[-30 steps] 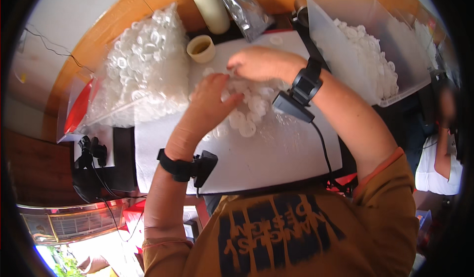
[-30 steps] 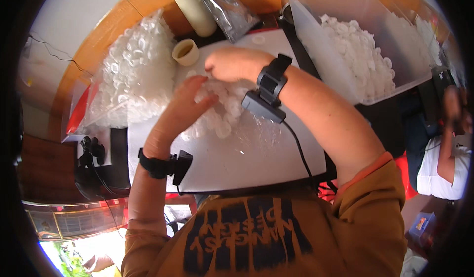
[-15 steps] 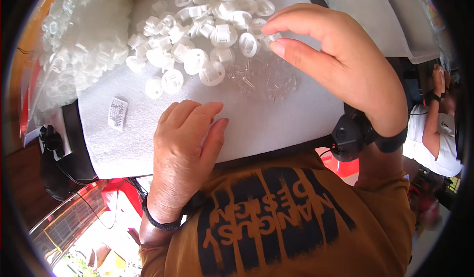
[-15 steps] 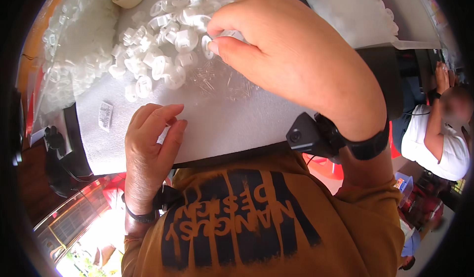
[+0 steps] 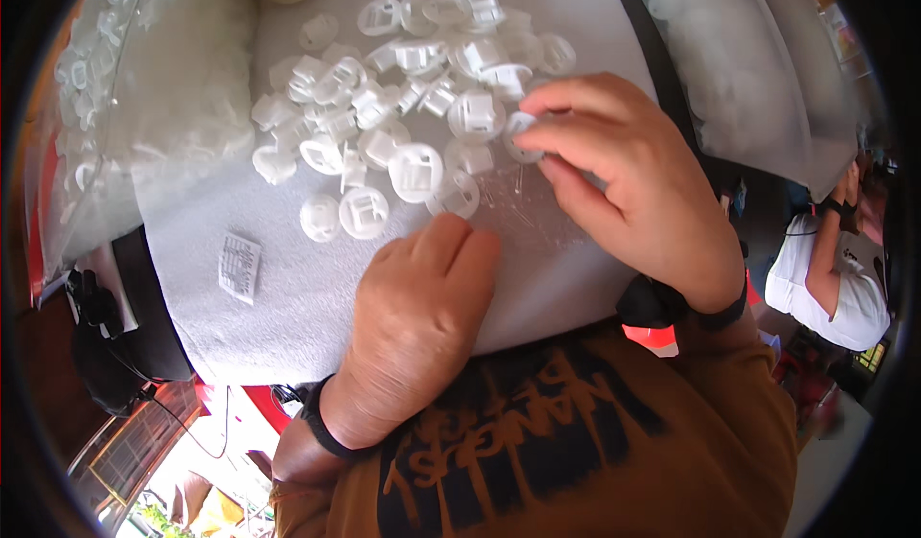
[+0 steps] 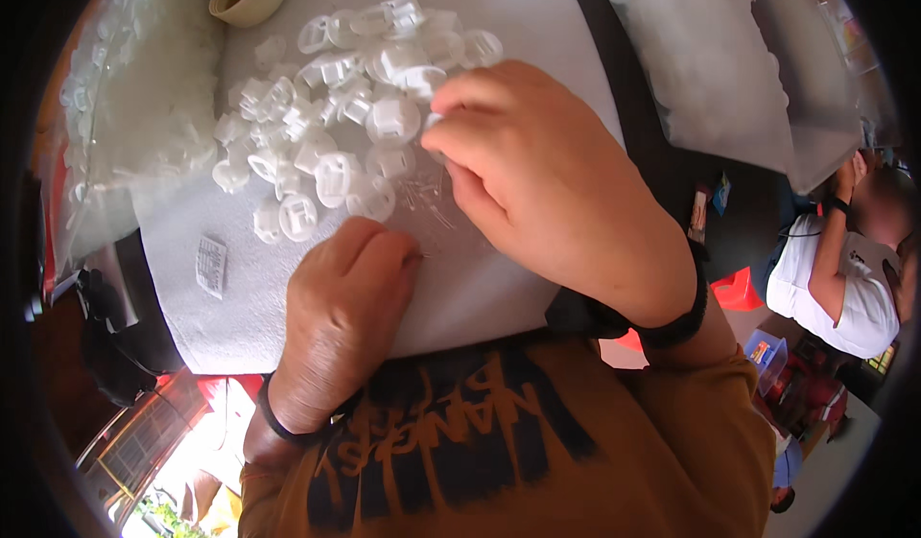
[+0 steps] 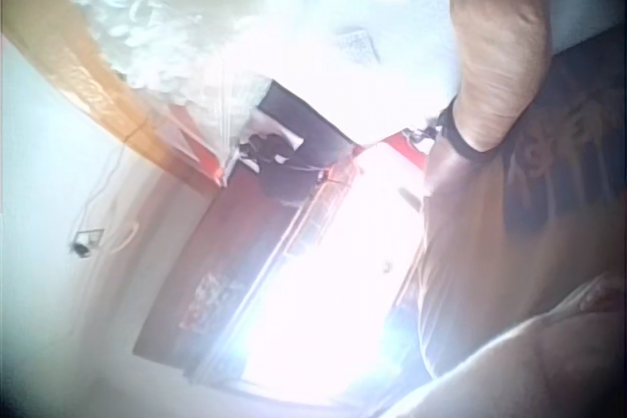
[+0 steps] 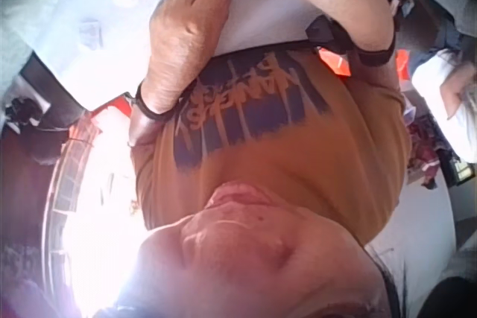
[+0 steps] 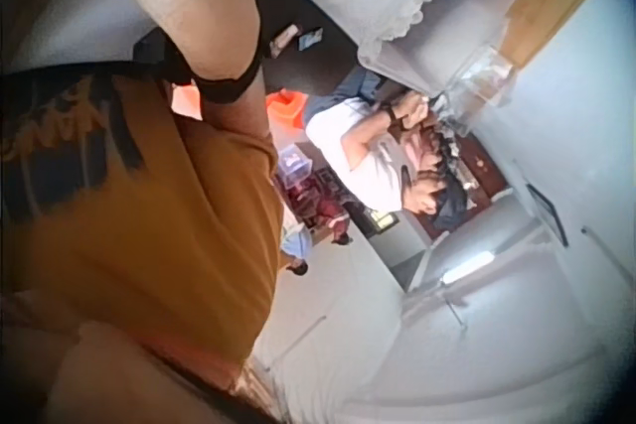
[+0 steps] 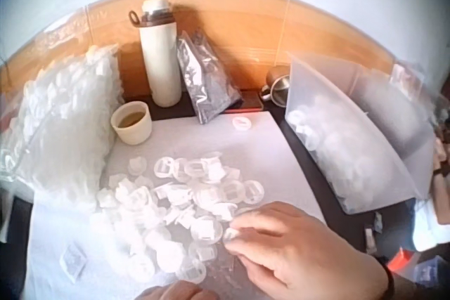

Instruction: Manually inserting small metal pins into white plastic component housings on a table.

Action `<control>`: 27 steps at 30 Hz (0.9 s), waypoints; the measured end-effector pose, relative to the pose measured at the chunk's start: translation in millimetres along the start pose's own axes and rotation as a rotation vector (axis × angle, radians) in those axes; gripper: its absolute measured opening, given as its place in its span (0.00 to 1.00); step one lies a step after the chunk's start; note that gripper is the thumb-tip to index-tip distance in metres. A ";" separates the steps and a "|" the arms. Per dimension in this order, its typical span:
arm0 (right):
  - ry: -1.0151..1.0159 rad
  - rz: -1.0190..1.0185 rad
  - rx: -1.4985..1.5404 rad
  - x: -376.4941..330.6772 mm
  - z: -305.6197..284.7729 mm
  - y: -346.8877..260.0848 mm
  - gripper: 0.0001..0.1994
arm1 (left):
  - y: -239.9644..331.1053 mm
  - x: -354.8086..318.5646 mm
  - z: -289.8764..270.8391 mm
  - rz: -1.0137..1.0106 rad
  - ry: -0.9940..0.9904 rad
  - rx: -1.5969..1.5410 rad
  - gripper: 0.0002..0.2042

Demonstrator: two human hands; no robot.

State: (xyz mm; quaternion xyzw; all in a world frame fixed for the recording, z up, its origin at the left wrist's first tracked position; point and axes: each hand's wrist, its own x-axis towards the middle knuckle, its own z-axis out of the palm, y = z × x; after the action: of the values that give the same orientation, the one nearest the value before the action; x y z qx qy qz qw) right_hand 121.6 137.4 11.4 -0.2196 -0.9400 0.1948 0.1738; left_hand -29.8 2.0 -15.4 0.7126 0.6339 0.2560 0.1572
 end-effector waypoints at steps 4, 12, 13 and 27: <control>-0.007 -0.008 0.119 1.2 3.6 10.3 0.13 | -1.4 -0.3 -4.5 0.040 -0.053 -0.006 0.09; 0.043 -0.023 0.191 1.0 3.0 24.1 0.12 | -5.4 10.3 -13.5 0.055 -0.186 -0.008 0.10; 0.071 -0.025 0.185 0.8 3.6 24.8 0.12 | -6.8 10.2 -11.2 0.064 -0.138 -0.028 0.09; 0.076 -0.021 0.052 4.4 20.8 -0.6 0.14 | 2.3 -51.5 -1.8 -0.103 0.313 -0.679 0.08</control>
State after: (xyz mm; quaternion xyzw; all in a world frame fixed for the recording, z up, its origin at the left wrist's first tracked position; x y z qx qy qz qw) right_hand 109.1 133.0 -5.3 -0.2123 -0.9297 0.2088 0.2170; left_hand -32.3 -49.2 -21.2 0.5396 0.5642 0.5491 0.2983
